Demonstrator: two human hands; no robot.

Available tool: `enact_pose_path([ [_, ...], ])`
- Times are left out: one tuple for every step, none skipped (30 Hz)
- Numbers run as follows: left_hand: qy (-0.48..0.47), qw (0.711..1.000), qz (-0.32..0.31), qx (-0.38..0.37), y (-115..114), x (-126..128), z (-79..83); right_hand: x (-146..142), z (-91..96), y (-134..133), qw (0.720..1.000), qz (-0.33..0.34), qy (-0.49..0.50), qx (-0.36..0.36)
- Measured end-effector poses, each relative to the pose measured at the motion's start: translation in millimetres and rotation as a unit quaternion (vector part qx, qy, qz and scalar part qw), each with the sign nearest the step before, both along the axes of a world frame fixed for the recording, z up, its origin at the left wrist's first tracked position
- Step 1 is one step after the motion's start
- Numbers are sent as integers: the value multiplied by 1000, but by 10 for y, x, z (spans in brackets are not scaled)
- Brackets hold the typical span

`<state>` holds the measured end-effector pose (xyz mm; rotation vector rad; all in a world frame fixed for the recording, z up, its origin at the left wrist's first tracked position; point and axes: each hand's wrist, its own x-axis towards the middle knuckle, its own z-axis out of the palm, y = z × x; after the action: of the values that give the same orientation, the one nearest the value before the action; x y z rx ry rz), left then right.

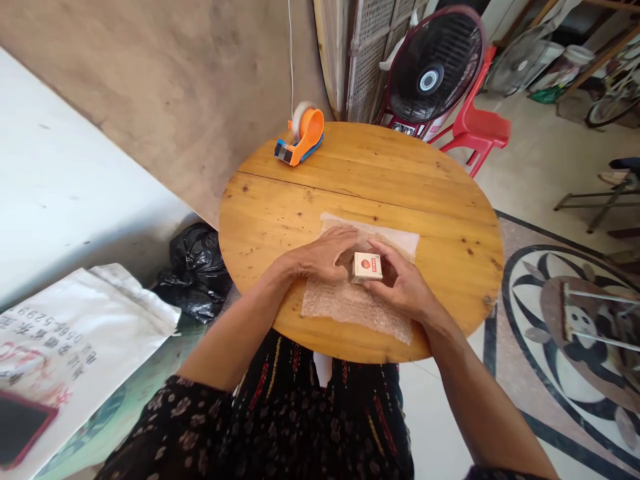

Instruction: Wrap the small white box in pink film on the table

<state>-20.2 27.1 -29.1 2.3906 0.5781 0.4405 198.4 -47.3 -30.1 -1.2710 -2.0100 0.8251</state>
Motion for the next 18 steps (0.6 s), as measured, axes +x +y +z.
enact_pose_path([
  [0, 1000, 8, -13, 6, -11, 0, 5, 7, -3, 1000, 4, -6, 0],
  [3, 1000, 18, -25, 11, -21, -3, 10, 15, -6, 1000, 8, -6, -3],
  [4, 999, 27, -35, 13, -28, -7, 15, 23, -9, 1000, 12, -3, -6],
  [4, 999, 33, -42, 14, -32, -11, 19, 30, -11, 1000, 17, 0, -9],
  [2, 998, 37, -46, 14, -35, -14, 23, 37, -12, 1000, 22, 1, -10],
  [-1, 998, 38, -48, 13, -34, -14, 25, 41, -12, 1000, 27, -1, -7],
  [-7, 998, 37, -46, 11, -30, -11, 26, 44, -12, 1000, 31, -6, -2],
  [-13, 998, 36, -42, 7, -24, -5, 25, 44, -12, 999, 34, -11, 3],
  [-20, 999, 35, -35, 2, -15, 2, 21, 43, -12, 999, 37, -15, 8],
  [-25, 999, 35, -29, -3, -4, 10, 16, 40, -14, 999, 39, -19, 12],
  [-30, 999, 37, -23, -10, 9, 18, 10, 38, -19, 999, 40, -21, 15],
  [-32, 998, 41, -18, -16, 22, 24, 5, 37, -26, 999, 40, -21, 18],
  [-32, 998, 45, -14, -22, 34, 27, 2, 42, -34, 999, 42, -16, 16],
  [-31, 998, 49, -10, -26, 46, 26, 3, 52, -40, 999, 46, -3, 5],
  [-32, 998, 52, -6, -29, 55, 21, 9, 69, -42, 998, 50, 20, -16],
  [-34, 998, 55, -1, -29, 63, 13, 20, 92, -33, 996, 54, 50, -47],
  [-36, 998, 56, 4, -28, 67, 3, 35, 121, -11, 992, 53, 81, -83],
  [-35, 998, 59, 10, -26, 70, -10, 54, 152, 29, 986, 46, 108, -118],
])
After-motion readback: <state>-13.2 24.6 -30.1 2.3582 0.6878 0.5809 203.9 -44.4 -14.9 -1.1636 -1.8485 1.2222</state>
